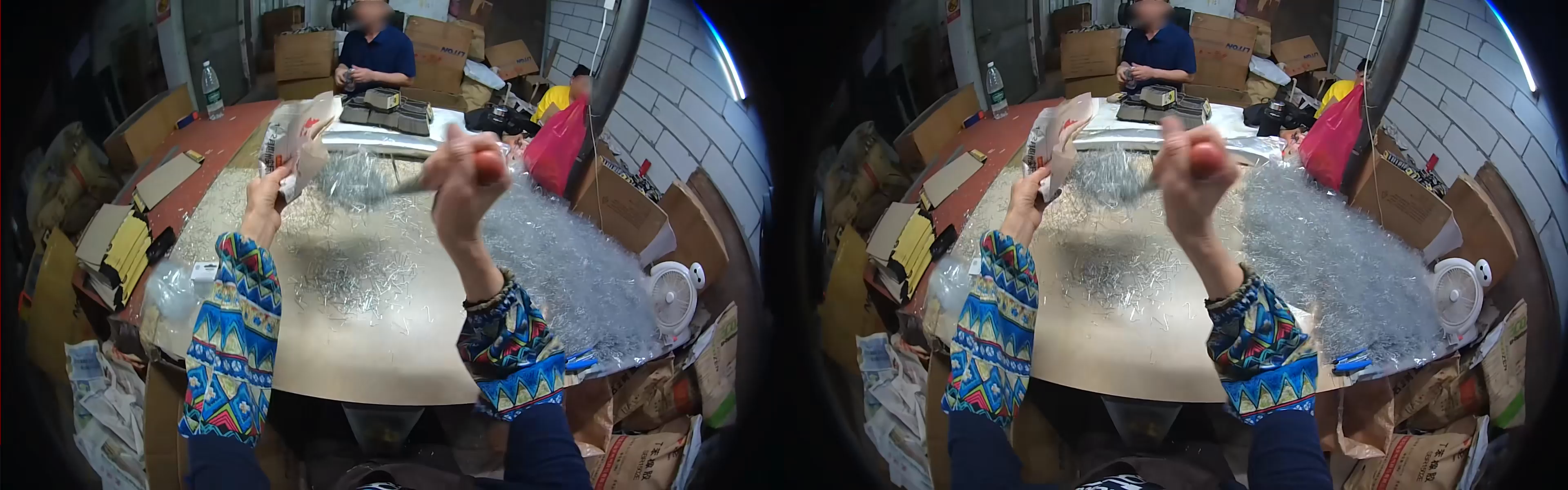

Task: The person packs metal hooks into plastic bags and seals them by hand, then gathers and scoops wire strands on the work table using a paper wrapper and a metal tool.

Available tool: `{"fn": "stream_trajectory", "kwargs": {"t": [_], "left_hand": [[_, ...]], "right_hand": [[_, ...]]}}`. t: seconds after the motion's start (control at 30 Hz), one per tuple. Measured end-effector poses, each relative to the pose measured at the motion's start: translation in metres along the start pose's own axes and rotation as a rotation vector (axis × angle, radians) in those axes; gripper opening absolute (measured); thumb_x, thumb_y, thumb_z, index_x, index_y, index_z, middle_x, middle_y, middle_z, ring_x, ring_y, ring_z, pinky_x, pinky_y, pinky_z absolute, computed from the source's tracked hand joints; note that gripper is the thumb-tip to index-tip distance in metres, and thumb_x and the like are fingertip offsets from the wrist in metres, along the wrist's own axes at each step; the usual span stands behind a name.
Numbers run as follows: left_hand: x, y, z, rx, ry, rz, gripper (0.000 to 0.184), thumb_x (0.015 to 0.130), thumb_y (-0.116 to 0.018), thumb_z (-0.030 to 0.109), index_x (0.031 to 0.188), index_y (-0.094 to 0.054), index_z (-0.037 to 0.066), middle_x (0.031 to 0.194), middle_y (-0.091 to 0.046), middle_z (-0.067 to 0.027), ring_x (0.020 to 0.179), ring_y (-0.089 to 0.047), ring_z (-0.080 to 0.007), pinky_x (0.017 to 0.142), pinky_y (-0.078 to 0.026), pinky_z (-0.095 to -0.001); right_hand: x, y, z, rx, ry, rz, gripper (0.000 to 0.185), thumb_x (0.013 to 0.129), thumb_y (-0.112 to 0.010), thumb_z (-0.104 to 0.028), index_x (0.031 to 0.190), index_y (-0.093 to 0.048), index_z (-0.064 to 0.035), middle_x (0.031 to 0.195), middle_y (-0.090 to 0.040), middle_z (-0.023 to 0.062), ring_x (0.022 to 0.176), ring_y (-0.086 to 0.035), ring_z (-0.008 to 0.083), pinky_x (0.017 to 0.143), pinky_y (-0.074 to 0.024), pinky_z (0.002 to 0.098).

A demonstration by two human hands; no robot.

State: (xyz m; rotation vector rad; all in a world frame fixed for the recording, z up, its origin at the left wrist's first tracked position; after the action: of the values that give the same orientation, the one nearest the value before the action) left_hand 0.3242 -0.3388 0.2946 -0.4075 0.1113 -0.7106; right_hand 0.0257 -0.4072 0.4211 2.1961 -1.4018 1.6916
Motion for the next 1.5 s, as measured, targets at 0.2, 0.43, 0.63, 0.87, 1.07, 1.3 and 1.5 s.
{"fn": "stream_trajectory", "kwargs": {"t": [0.2,0.43,0.63,0.87,1.07,1.3,1.5], "left_hand": [[-0.029,-0.040,0.012,-0.269,0.010,-0.057,0.033,0.084,-0.072,0.013,0.112,-0.062,-0.002,0.100,-0.068,-0.0081,0.087,-0.068,-0.0171,0.071,-0.056,-0.0327],[-0.014,-0.007,0.010,-0.074,0.059,-0.026,0.038,0.081,-0.075,0.010,0.113,-0.061,-0.006,0.100,-0.069,-0.0108,0.084,-0.069,-0.0195,0.070,-0.056,-0.0311],[-0.008,-0.001,0.006,-0.124,0.027,-0.021,0.038,0.083,-0.073,0.013,0.115,-0.061,-0.003,0.099,-0.069,-0.0092,0.082,-0.069,-0.0203,0.067,-0.057,-0.0324],[0.007,0.014,-0.006,-0.073,0.045,0.011,0.037,0.081,-0.075,0.014,0.111,-0.063,-0.004,0.094,-0.068,-0.0078,0.079,-0.068,-0.0192,0.062,-0.055,-0.0315],[0.019,0.019,-0.017,0.070,0.069,0.041,0.033,0.083,-0.075,0.021,0.106,-0.064,-0.001,0.093,-0.068,-0.0064,0.073,-0.067,-0.0167,0.058,-0.053,-0.0290],[0.024,0.019,-0.021,0.051,0.043,0.036,0.032,0.080,-0.077,0.020,0.102,-0.066,-0.001,0.087,-0.069,-0.0060,0.069,-0.066,-0.0151,0.058,-0.054,-0.0288],[0.019,0.001,-0.022,0.033,0.019,-0.045,0.030,0.080,-0.078,0.021,0.099,-0.066,0.001,0.086,-0.069,-0.0060,0.069,-0.066,-0.0148,0.058,-0.053,-0.0295]], "right_hand": [[-0.031,0.012,0.032,-0.085,-0.208,0.069,0.029,0.093,-0.066,-0.012,0.070,-0.048,-0.0085,0.053,-0.049,-0.0030,0.042,-0.048,0.0050,0.036,-0.0360,0.0208],[-0.002,0.028,0.001,0.201,0.133,0.169,0.025,0.096,-0.060,-0.013,0.078,-0.044,-0.0086,0.051,-0.045,-0.0018,0.041,-0.044,0.0076,0.039,-0.0401,0.0244],[0.003,0.020,-0.011,0.308,0.117,0.208,0.023,0.094,-0.062,-0.007,0.076,-0.047,-0.0080,0.052,-0.048,-0.0018,0.045,-0.051,0.0073,0.039,-0.0411,0.0226],[0.009,0.010,-0.001,0.113,0.067,0.049,0.023,0.095,-0.059,-0.009,0.076,-0.047,-0.0105,0.050,-0.040,-0.0009,0.041,-0.042,0.0088,0.038,-0.0389,0.0269],[0.005,0.004,0.007,0.033,0.061,-0.011,0.022,0.093,-0.062,-0.007,0.076,-0.048,-0.0079,0.051,-0.048,-0.0002,0.041,-0.046,0.0071,0.038,-0.0381,0.0235],[0.008,-0.009,0.019,-0.090,-0.012,-0.048,0.025,0.091,-0.066,-0.007,0.071,-0.050,-0.0076,0.050,-0.048,-0.0007,0.042,-0.050,0.0068,0.038,-0.0393,0.0221],[0.018,-0.013,0.034,-0.006,0.131,-0.078,0.023,0.093,-0.060,-0.005,0.073,-0.048,-0.0068,0.050,-0.041,-0.0007,0.041,-0.043,0.0085,0.037,-0.0355,0.0247]]}}
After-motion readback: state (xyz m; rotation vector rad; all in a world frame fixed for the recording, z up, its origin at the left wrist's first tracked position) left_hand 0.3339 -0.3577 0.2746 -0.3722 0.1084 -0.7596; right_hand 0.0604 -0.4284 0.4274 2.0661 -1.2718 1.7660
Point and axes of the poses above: each hand's wrist, its own x-axis towards the middle knuckle, its own y-axis out of the back of the hand, z = x × y, the point moved 5 cm from there along x, towards the middle knuckle
